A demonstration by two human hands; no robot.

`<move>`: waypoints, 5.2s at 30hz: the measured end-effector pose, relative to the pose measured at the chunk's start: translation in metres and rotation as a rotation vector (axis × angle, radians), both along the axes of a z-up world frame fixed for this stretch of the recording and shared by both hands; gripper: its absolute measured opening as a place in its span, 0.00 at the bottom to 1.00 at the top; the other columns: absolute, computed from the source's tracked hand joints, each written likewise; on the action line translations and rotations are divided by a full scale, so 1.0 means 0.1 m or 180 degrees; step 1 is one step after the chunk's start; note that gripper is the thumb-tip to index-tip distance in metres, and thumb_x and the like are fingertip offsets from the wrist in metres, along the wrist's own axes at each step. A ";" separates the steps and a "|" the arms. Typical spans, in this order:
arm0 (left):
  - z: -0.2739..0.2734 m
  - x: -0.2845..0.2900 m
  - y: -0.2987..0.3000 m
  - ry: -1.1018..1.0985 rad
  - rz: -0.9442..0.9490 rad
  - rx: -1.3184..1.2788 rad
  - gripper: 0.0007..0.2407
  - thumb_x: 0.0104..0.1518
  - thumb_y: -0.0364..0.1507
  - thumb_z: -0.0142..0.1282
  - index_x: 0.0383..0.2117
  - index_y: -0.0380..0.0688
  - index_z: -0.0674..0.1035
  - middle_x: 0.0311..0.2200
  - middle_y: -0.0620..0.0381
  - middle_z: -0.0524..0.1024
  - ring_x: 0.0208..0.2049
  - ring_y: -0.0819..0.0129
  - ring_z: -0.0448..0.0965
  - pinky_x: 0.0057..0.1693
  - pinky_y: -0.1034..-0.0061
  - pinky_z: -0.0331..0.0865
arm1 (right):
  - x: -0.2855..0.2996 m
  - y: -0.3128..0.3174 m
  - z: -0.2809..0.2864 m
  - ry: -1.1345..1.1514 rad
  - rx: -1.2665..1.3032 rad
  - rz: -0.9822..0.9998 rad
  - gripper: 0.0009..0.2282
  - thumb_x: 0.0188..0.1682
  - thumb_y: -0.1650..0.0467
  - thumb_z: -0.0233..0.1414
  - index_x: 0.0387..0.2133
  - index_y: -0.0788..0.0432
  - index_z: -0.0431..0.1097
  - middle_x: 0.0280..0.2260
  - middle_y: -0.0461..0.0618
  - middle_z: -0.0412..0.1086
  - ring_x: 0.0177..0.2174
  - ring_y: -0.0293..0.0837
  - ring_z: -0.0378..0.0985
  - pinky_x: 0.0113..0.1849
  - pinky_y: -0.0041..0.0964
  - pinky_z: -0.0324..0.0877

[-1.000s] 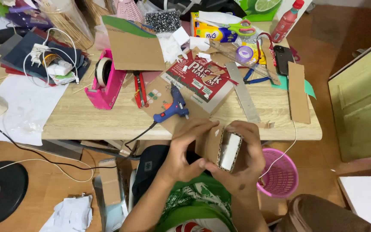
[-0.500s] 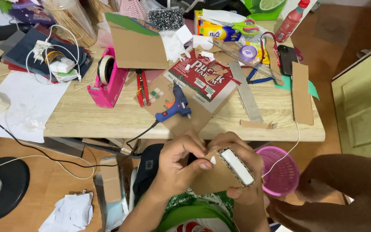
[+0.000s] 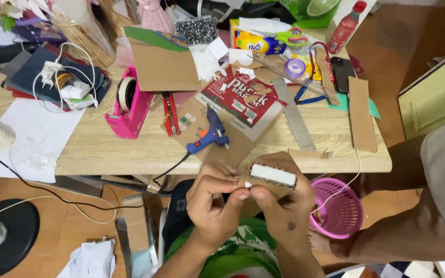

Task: The person assembles a small cardboard structure by applying hot glue to a white foam block and attaching a cardboard piece. They then cut a larger cardboard sheet with scissors and secure it with tape. The workspace is cluttered with craft supplies.

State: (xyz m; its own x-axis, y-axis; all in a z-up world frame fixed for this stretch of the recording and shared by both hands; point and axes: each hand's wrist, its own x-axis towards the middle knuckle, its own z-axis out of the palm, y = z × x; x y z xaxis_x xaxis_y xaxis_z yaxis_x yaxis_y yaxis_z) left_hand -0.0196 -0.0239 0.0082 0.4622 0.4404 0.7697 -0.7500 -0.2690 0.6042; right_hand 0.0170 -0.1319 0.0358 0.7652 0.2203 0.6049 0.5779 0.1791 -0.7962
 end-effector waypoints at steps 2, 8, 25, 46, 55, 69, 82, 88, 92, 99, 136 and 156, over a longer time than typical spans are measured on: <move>-0.06 0.01 0.00 0.0049 -0.0009 -0.0050 0.08 0.62 0.31 0.58 0.30 0.40 0.74 0.28 0.53 0.72 0.32 0.63 0.75 0.44 0.68 0.78 | 0.01 0.01 -0.03 -0.0010 -0.0036 -0.0027 0.12 0.50 0.63 0.56 0.34 0.62 0.72 0.38 0.56 0.73 0.39 0.49 0.80 0.42 0.38 0.76; 0.01 0.02 0.08 0.0333 -0.0147 0.0012 0.07 0.58 0.30 0.62 0.28 0.40 0.79 0.27 0.52 0.77 0.31 0.63 0.79 0.41 0.73 0.75 | 0.09 -0.06 -0.16 -0.0060 -0.0253 -0.0209 0.14 0.50 0.63 0.55 0.36 0.65 0.71 0.37 0.56 0.74 0.39 0.49 0.80 0.42 0.38 0.77; 0.19 -0.13 0.24 0.0919 -0.0650 0.0326 0.09 0.53 0.25 0.68 0.38 0.39 0.81 0.36 0.50 0.79 0.37 0.64 0.81 0.45 0.75 0.76 | 0.07 -0.17 -0.34 0.0100 -0.0239 0.0176 0.14 0.53 0.62 0.52 0.44 0.60 0.67 0.40 0.54 0.70 0.38 0.44 0.76 0.40 0.34 0.72; 0.20 -0.16 0.29 0.1198 -0.0569 -0.0176 0.10 0.65 0.30 0.49 0.34 0.36 0.80 0.31 0.49 0.85 0.31 0.63 0.88 0.39 0.77 0.84 | 0.10 -0.16 -0.31 -0.0289 0.0104 0.0152 0.16 0.49 0.61 0.60 0.42 0.58 0.67 0.36 0.56 0.72 0.34 0.47 0.81 0.39 0.36 0.80; 0.24 -0.12 0.30 0.1336 -0.0342 0.0062 0.07 0.60 0.28 0.56 0.27 0.37 0.82 0.22 0.55 0.81 0.25 0.71 0.80 0.35 0.80 0.73 | 0.07 -0.14 -0.26 -0.0311 0.0254 0.0146 0.15 0.53 0.61 0.57 0.43 0.60 0.67 0.37 0.56 0.70 0.32 0.48 0.80 0.36 0.37 0.79; 0.20 -0.12 0.31 0.1360 -0.0586 0.0646 0.06 0.57 0.29 0.58 0.35 0.41 0.84 0.34 0.52 0.83 0.36 0.66 0.85 0.45 0.76 0.76 | 0.07 -0.16 -0.32 0.0020 0.0610 0.0458 0.15 0.53 0.64 0.60 0.45 0.61 0.67 0.43 0.55 0.67 0.37 0.48 0.79 0.40 0.37 0.78; 0.20 -0.09 0.21 0.1380 -0.0461 0.0749 0.02 0.53 0.24 0.63 0.27 0.39 0.84 0.30 0.52 0.82 0.33 0.68 0.85 0.42 0.76 0.79 | 0.09 -0.18 -0.35 0.0408 0.0501 0.0588 0.14 0.51 0.66 0.62 0.43 0.61 0.69 0.42 0.57 0.67 0.36 0.48 0.78 0.40 0.38 0.77; 0.18 -0.05 0.19 0.1220 -0.0406 0.0671 0.02 0.55 0.24 0.60 0.29 0.39 0.81 0.31 0.50 0.81 0.30 0.66 0.83 0.40 0.76 0.77 | 0.11 -0.24 -0.28 0.0136 -0.0254 0.0182 0.14 0.54 0.60 0.56 0.46 0.55 0.67 0.45 0.53 0.65 0.42 0.43 0.72 0.42 0.36 0.72; 0.20 -0.04 0.18 0.1145 -0.0307 0.0710 0.02 0.56 0.24 0.58 0.30 0.38 0.80 0.31 0.50 0.80 0.30 0.68 0.82 0.39 0.78 0.76 | 0.15 -0.27 -0.24 0.0159 -0.0281 0.0252 0.14 0.50 0.64 0.59 0.44 0.58 0.70 0.42 0.54 0.69 0.41 0.45 0.75 0.41 0.36 0.73; 0.30 -0.05 0.18 0.1110 -0.0329 0.0972 0.04 0.59 0.24 0.55 0.32 0.36 0.80 0.34 0.48 0.80 0.34 0.62 0.85 0.42 0.72 0.80 | 0.23 -0.35 -0.15 -0.0213 -0.0631 0.0233 0.13 0.50 0.64 0.59 0.46 0.53 0.70 0.43 0.52 0.72 0.43 0.46 0.78 0.42 0.36 0.77; 0.19 0.08 0.21 0.1654 -0.0386 0.0446 0.05 0.57 0.24 0.63 0.37 0.41 0.83 0.34 0.55 0.82 0.36 0.70 0.83 0.43 0.79 0.78 | 0.37 -0.21 -0.37 0.0663 -0.0607 0.0085 0.17 0.53 0.59 0.52 0.43 0.62 0.69 0.39 0.50 0.74 0.41 0.45 0.77 0.46 0.37 0.72; 0.05 0.14 0.35 0.1227 -0.0866 0.0241 0.06 0.55 0.19 0.64 0.35 0.38 0.79 0.37 0.46 0.81 0.36 0.65 0.82 0.44 0.63 0.80 | 0.39 -0.16 -0.51 -0.0325 -0.0407 0.0412 0.21 0.57 0.57 0.46 0.45 0.67 0.64 0.42 0.60 0.65 0.44 0.48 0.70 0.47 0.45 0.66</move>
